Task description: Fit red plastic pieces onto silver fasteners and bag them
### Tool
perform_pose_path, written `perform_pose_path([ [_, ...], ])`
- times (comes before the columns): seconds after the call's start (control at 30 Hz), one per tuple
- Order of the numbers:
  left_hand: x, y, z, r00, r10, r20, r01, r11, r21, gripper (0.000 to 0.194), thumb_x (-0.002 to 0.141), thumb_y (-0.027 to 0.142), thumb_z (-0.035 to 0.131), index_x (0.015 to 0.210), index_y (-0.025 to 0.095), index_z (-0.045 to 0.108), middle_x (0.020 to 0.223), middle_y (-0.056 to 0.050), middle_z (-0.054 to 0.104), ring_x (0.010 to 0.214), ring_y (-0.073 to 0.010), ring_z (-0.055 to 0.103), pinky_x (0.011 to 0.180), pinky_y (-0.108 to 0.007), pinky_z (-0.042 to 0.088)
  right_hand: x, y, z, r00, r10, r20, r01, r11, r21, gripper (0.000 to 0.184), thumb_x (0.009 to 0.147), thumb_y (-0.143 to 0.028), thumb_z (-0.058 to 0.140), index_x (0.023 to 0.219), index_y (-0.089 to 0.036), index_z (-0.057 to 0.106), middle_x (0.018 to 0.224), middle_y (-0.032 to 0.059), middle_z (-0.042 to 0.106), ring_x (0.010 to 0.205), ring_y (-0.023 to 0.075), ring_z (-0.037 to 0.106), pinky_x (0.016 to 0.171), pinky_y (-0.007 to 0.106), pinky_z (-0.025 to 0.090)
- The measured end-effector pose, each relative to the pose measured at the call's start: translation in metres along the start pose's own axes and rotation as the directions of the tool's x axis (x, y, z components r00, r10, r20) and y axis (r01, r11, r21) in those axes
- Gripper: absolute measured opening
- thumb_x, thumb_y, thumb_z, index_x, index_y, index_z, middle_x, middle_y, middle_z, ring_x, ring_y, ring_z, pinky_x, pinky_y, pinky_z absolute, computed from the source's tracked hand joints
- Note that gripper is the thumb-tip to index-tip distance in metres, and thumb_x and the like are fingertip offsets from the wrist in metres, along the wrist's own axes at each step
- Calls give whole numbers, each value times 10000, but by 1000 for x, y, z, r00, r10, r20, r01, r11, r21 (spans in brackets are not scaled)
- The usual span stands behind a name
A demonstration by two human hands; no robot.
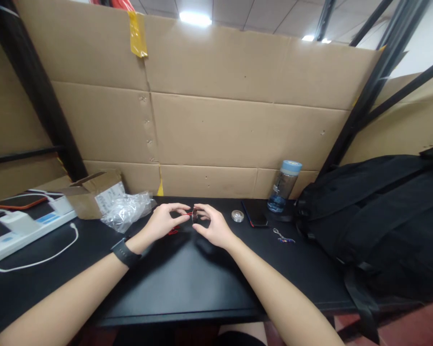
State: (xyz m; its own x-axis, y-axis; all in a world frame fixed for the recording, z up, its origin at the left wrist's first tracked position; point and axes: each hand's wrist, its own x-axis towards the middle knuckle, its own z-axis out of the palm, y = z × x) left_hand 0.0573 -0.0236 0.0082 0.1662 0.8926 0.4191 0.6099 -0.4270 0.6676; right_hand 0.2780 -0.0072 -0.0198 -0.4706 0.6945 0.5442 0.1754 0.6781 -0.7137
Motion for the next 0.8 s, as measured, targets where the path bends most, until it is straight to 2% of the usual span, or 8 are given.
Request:
perform_pose_path([
  [0.2, 1, -4, 6, 999, 53, 6, -53, 999, 4, 209, 849, 457, 687, 908, 293, 803, 1011, -4, 787, 1010, -254, 703, 956, -380, 496, 0, -11, 0, 998, -53, -24, 52, 998, -45, 517, 835, -231, 735, 1323, -262, 565, 1281, 87, 610, 1118, 225, 680, 942, 374, 575],
  [0.37, 1, -9, 16, 998, 70, 5, -69, 993, -100, 196, 876, 415, 659, 920, 249, 753, 1009, -24, 764, 989, -234, 686, 932, -359, 509, 0, -13, 2, 996, -70, -49, 67, 996, -61, 511, 828, -251, 746, 1309, -268, 574, 1268, 89, 607, 1107, 229, 680, 924, 379, 587],
  [0.5, 0, -12, 21, 994, 107, -17, -109, 982, -152, 176, 895, 390, 646, 907, 243, 742, 1068, -38, 701, 1034, -216, 654, 983, -353, 482, 1, -12, 2, 995, -72, -73, 66, 994, -92, 506, 825, -263, 755, 1300, -275, 584, 1232, 79, 648, 1125, 241, 671, 914, 392, 584],
  [0.67, -3, -9, 24, 992, 115, -57, -118, 991, -57, 137, 899, 356, 646, 881, 254, 736, 1108, -44, 646, 1119, -237, 586, 1038, -402, 436, 1, -14, 2, 994, -62, -86, 53, 992, -111, 491, 813, -311, 779, 1272, -275, 609, 1212, 80, 677, 1076, 242, 687, 859, 385, 592],
  [0.8, -5, -6, 27, 989, 122, -80, -121, 993, 8, 111, 914, 315, 616, 904, 250, 705, 1124, -44, 631, 1137, -248, 556, 1022, -426, 429, 1, -17, 3, 993, -76, -95, 65, 992, -106, 498, 811, -315, 783, 1279, -280, 615, 1207, 74, 686, 1045, 231, 696, 832, 365, 590],
])
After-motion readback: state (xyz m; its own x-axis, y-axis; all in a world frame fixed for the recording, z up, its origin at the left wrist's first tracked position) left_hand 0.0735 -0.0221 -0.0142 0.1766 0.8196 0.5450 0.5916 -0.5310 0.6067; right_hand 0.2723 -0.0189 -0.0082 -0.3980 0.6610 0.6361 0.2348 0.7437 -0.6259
